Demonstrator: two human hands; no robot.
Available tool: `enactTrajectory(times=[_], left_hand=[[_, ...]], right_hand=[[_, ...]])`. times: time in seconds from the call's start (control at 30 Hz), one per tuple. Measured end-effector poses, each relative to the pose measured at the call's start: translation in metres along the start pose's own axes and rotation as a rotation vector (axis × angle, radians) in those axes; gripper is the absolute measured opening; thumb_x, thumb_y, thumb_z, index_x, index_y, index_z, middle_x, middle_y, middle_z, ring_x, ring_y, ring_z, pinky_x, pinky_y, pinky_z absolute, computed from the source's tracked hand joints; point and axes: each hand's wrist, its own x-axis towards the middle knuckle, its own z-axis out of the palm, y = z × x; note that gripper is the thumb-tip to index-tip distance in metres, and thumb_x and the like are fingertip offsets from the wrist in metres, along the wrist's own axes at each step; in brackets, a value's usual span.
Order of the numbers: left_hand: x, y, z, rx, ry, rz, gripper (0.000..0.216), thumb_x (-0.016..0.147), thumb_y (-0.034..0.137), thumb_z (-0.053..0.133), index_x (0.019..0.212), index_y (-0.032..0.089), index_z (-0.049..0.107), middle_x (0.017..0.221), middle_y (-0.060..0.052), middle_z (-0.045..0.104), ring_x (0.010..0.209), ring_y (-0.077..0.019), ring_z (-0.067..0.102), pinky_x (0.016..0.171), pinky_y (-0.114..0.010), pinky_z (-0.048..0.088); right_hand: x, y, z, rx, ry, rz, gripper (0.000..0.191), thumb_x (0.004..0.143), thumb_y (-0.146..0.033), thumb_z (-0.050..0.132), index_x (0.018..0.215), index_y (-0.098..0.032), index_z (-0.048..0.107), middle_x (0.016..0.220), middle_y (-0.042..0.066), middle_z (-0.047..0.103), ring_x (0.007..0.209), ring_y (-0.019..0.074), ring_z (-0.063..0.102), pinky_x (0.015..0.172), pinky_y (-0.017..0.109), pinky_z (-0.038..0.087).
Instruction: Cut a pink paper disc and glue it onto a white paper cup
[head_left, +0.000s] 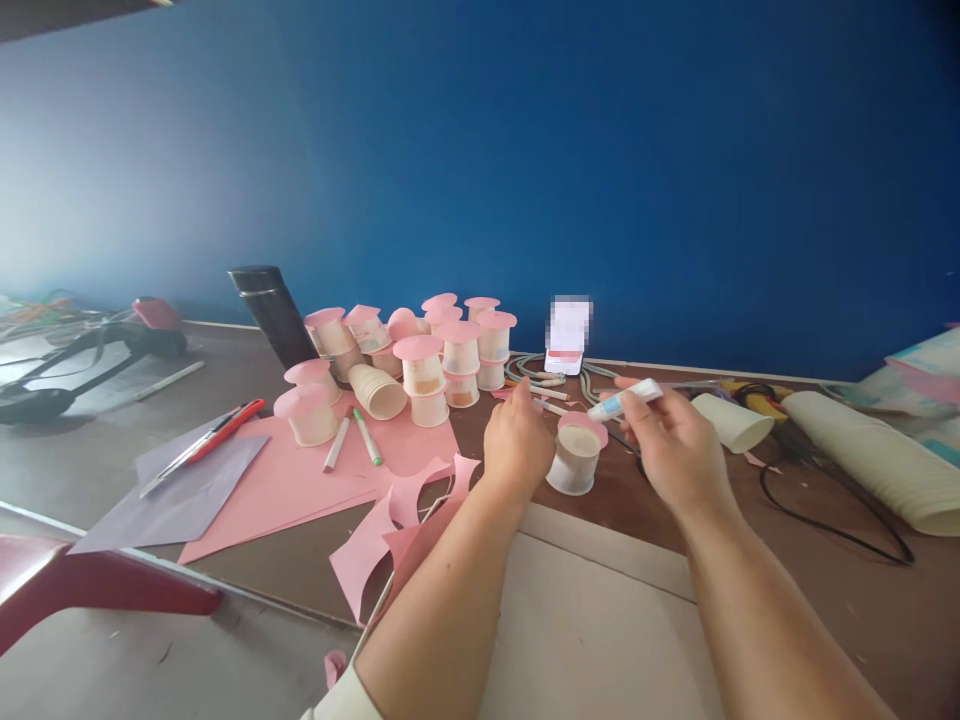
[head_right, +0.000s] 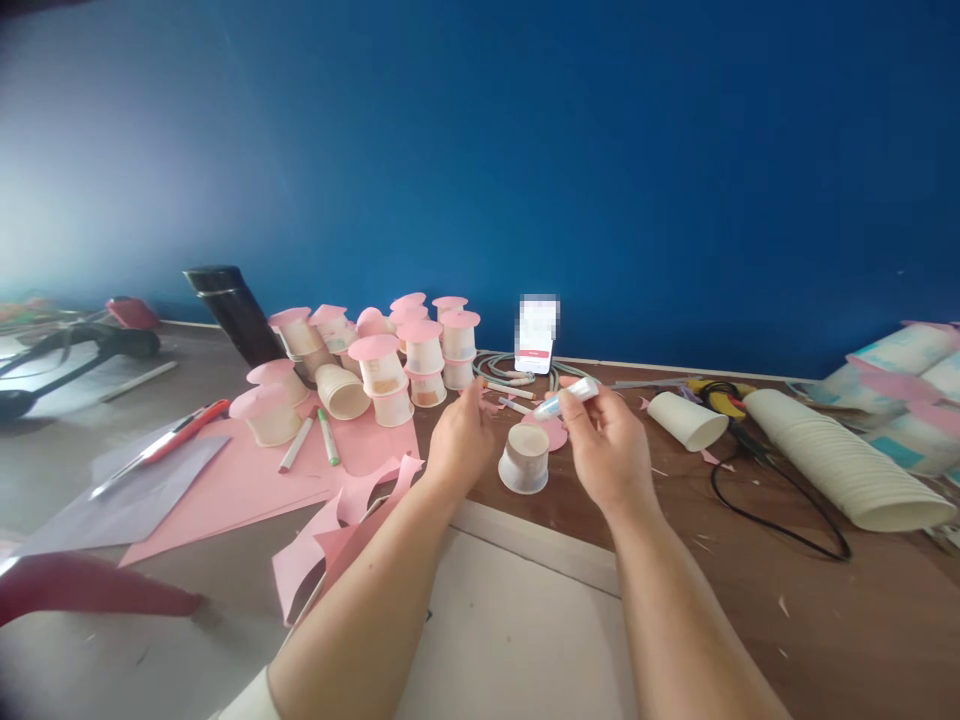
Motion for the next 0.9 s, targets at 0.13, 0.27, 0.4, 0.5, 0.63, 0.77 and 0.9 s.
enactTrajectory(times=[0.13,0.27,0.4,0.5,0.63,0.77,0.9], left_hand=[[0.001,-0.001,-0.001,0.078,-0.167,-0.051,0.052,0.085,0.012,0.051,0.137,0.016,0.055,0.124,-0.013,0.070,0.118,-0.0288,0.062,0.096,-0.038,0.048],[0.001,-0.003,-0.005,0.075,-0.301,-0.014,0.046,0.085,0.015,0.051,0.130,0.016,0.061,0.125,-0.014,0.069,0.115,-0.0294,0.064,0.096,-0.039,0.049],[0.001,-0.004,-0.008,0.076,-0.502,0.154,0.048,0.072,0.015,0.064,0.120,0.019,0.063,0.120,-0.012,0.070,0.109,-0.0293,0.066,0.089,-0.036,0.052],[0.000,-0.005,-0.002,0.051,-0.531,0.161,0.059,0.064,0.029,0.077,0.120,0.019,0.061,0.120,-0.012,0.070,0.108,-0.0312,0.065,0.088,-0.037,0.053],[0.002,-0.008,0.008,0.049,-0.495,0.051,0.052,0.070,0.039,0.074,0.118,0.022,0.063,0.114,-0.009,0.072,0.102,-0.0300,0.068,0.084,-0.038,0.053],[0.002,-0.006,0.008,0.080,-0.506,-0.001,0.053,0.071,0.041,0.075,0.118,0.022,0.062,0.114,-0.009,0.073,0.101,-0.0300,0.069,0.081,-0.037,0.053],[0.001,-0.003,0.005,0.088,-0.510,-0.006,0.050,0.071,0.040,0.075,0.116,0.022,0.063,0.113,-0.008,0.073,0.098,-0.0280,0.069,0.080,-0.035,0.053]], right_hand=[[-0.006,0.005,0.009,-0.333,-0.173,-0.192,0.039,0.092,-0.049,0.058,0.118,-0.024,0.070,0.102,0.009,0.077,0.091,0.0258,0.069,0.081,0.039,0.052],[-0.006,0.012,0.015,-0.489,-0.170,-0.258,0.038,0.094,-0.048,0.053,0.117,-0.023,0.070,0.107,0.011,0.075,0.099,0.0298,0.068,0.086,0.043,0.050],[-0.007,0.010,0.016,-0.476,-0.148,-0.196,0.037,0.094,-0.049,0.053,0.114,-0.023,0.070,0.106,0.010,0.076,0.099,0.0292,0.068,0.084,0.041,0.050],[-0.009,0.005,0.015,-0.416,-0.187,-0.177,0.033,0.093,-0.048,0.055,0.112,-0.025,0.070,0.104,0.007,0.077,0.093,0.0261,0.070,0.080,0.037,0.050],[-0.009,0.001,0.012,-0.469,-0.218,-0.191,0.031,0.093,-0.047,0.056,0.107,-0.025,0.071,0.097,0.007,0.077,0.085,0.0254,0.069,0.073,0.035,0.048],[-0.009,0.002,0.012,-0.554,-0.116,-0.259,0.030,0.093,-0.045,0.056,0.104,-0.023,0.072,0.097,0.010,0.075,0.091,0.0284,0.068,0.077,0.037,0.046],[-0.009,0.001,0.013,-0.490,-0.198,-0.205,0.032,0.094,-0.049,0.053,0.103,-0.024,0.071,0.090,0.007,0.076,0.079,0.0240,0.068,0.069,0.033,0.045]])
